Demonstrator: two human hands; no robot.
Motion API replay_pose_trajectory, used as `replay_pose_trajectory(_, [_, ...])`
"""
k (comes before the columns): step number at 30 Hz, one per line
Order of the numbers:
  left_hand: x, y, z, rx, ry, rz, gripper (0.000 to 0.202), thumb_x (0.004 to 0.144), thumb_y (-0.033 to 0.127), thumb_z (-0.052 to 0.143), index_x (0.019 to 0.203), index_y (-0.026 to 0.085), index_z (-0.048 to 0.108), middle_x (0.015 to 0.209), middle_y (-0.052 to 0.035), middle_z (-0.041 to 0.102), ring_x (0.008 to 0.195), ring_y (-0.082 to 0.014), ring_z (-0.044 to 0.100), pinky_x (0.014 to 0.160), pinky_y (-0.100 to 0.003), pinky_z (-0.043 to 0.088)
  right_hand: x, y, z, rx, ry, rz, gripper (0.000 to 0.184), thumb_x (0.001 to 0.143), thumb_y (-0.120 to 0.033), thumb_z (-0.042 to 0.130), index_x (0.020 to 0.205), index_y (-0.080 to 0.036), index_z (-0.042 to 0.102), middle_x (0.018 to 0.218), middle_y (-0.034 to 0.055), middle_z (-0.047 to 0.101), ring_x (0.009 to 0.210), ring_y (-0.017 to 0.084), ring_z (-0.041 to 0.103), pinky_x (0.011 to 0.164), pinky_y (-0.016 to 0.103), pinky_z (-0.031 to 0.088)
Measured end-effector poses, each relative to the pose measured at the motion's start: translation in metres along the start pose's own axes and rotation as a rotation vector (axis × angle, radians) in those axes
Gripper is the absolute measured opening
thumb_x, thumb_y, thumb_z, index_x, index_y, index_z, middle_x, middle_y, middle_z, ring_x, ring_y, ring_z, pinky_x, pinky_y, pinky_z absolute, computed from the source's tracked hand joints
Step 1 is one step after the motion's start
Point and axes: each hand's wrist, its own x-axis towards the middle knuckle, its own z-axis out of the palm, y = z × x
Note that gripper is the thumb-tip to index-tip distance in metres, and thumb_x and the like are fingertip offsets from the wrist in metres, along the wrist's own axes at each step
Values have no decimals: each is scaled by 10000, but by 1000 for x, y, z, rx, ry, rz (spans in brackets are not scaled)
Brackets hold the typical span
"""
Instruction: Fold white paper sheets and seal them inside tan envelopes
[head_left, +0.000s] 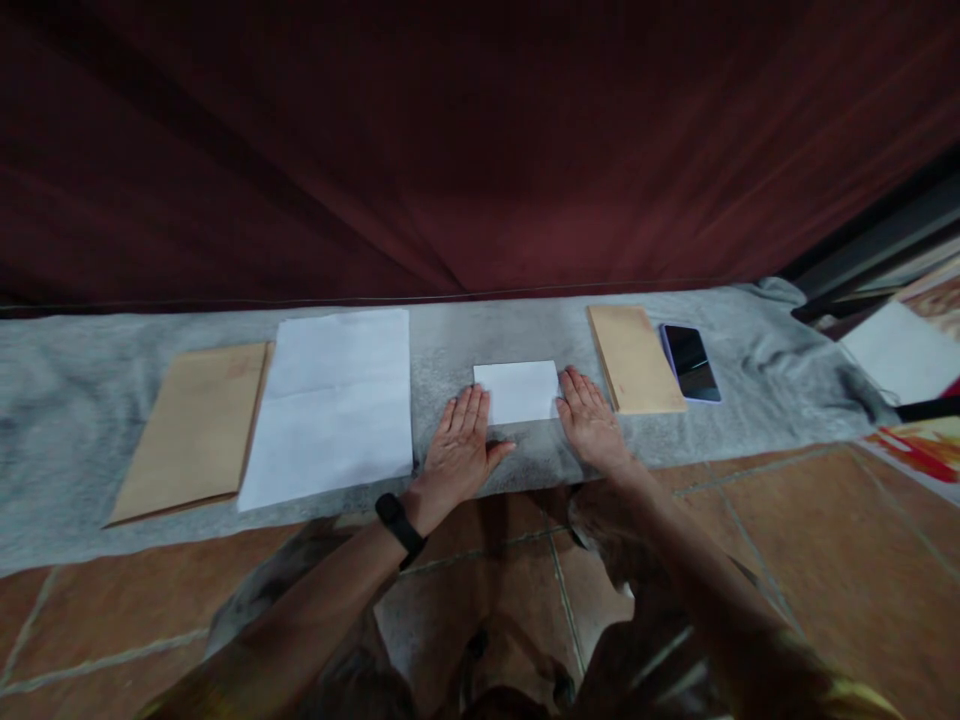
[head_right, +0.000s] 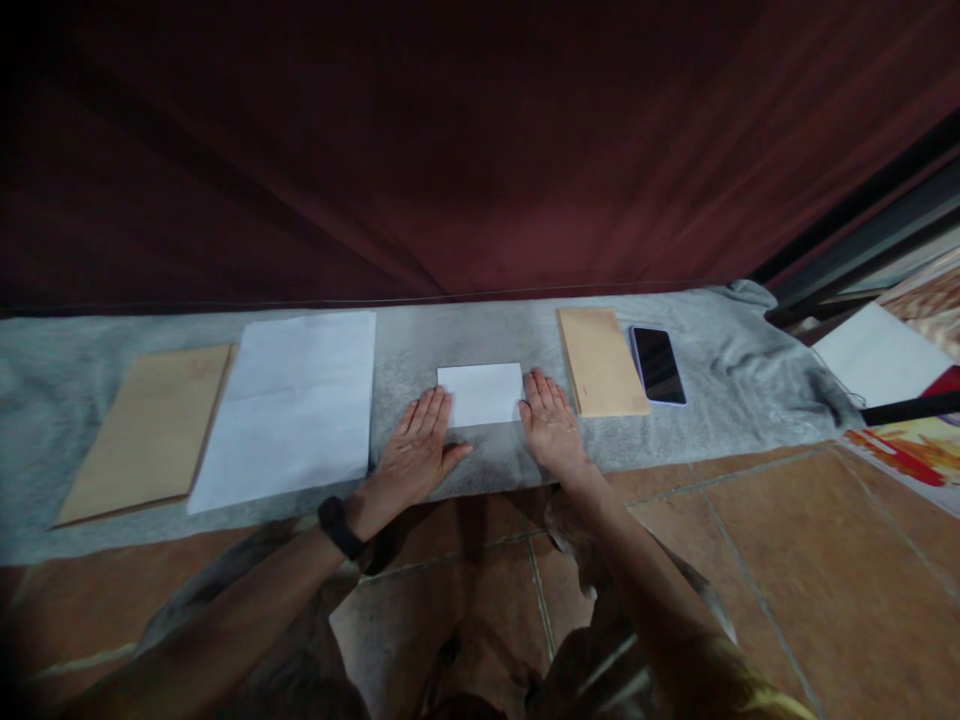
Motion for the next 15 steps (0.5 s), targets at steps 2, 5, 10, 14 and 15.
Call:
replay_pose_trajectory(2, [0, 0, 0, 14, -5, 1, 856, 966, 629, 403, 1564, 26, 289, 1635, -230, 289, 1547, -324, 213, 1264, -500, 168, 4, -2, -3, 40, 47, 35, 548, 1046, -321, 327, 1535, -84, 402, 1586, 185, 410, 1489, 278, 357, 1203, 505, 336])
replay_pose_trajectory(5, [1, 0, -1, 55, -17, 7, 863, 968, 632, 396, 1556, 8, 297, 1631, -237, 295, 1546, -327, 212, 1266, -496, 164, 12, -11, -9, 105, 99, 1, 540, 1040, -319, 349, 1538, -118, 403, 1593, 160, 409, 1494, 261, 349, 1218, 501, 323])
replay_pose_trajectory(10, [1, 1, -3, 117, -26, 18, 831, 985, 604, 372, 1541, -12, 322, 1631, -240, 290, 1539, -339, 231, 1262, -492, 180, 21, -36, -5, 156, -44, -214, 540, 1063, -378, 325, 1553, -161, 393, 1640, 115, 335, 1536, 241, 254, 1244, 489, 279])
replay_pose_trajectory(14, [1, 0, -1, 113, -12, 20, 812, 989, 593, 368, 1549, 7, 318, 1630, -229, 302, 1536, -332, 245, 1254, -497, 205, 26, -44, 7, 90, -108, -176, 538, 1070, -405, 318, 1537, -161, 429, 1649, 124, 307, 1536, 263, 252, 1237, 488, 277])
replay_pose_trajectory(15, [0, 0, 0, 110, -9, 20, 812, 988, 590, 376, 1549, 6, 318, 1628, -230, 304, 1535, -333, 248, 1253, -499, 211, 26, -43, 9, 69, -109, -155, 537, 1069, -409, 327, 1537, -166, 431, 1649, 128, 307, 1532, 271, 263, 1236, 491, 274])
